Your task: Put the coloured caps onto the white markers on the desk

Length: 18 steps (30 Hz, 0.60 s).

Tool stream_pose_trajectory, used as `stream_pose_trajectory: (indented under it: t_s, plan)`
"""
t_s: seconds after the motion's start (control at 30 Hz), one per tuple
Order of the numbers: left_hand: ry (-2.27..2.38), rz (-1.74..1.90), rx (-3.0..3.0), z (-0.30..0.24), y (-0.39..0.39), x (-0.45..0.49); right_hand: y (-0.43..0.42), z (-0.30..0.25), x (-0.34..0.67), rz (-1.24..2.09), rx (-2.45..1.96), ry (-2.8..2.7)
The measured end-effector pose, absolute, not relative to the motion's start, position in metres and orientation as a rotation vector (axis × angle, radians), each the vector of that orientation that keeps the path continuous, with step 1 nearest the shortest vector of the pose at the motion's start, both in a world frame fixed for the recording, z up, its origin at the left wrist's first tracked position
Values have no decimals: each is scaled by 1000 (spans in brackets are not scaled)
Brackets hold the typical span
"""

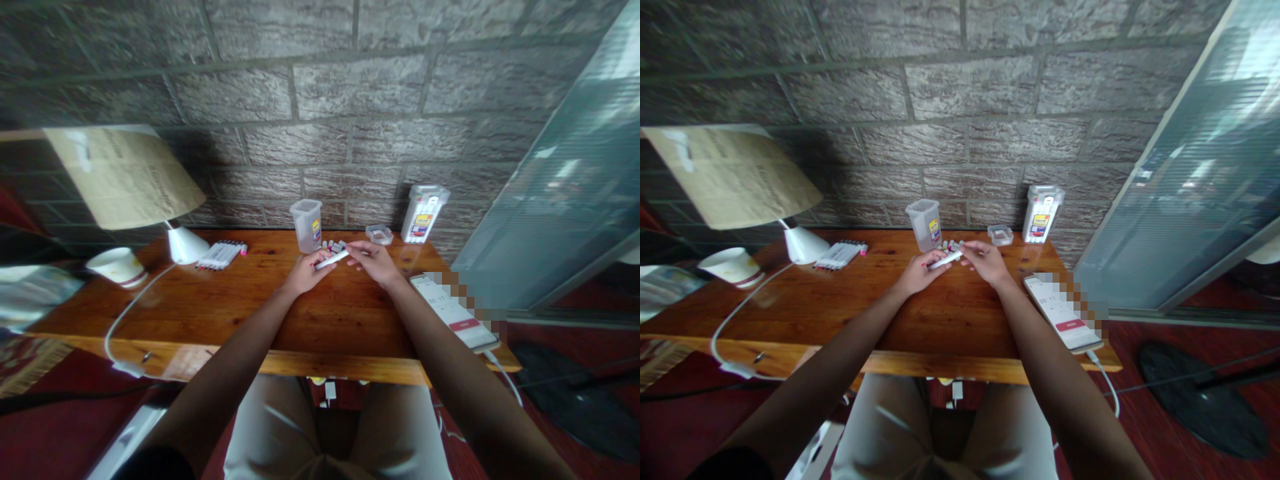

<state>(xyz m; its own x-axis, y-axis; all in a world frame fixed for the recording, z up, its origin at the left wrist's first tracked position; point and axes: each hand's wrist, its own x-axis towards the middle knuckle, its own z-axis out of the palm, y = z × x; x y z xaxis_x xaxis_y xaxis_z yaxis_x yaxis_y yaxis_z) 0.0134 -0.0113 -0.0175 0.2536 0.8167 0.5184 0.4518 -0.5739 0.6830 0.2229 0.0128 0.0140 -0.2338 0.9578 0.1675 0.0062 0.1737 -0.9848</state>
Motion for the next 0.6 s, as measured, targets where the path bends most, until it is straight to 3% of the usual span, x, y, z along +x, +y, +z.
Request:
stream_pose_trajectory:
  t_s: [0.6]
  plan:
    - [1149, 1212, 2163, -11, -17, 16, -1, 14, 215, 1391, -937, -1661]
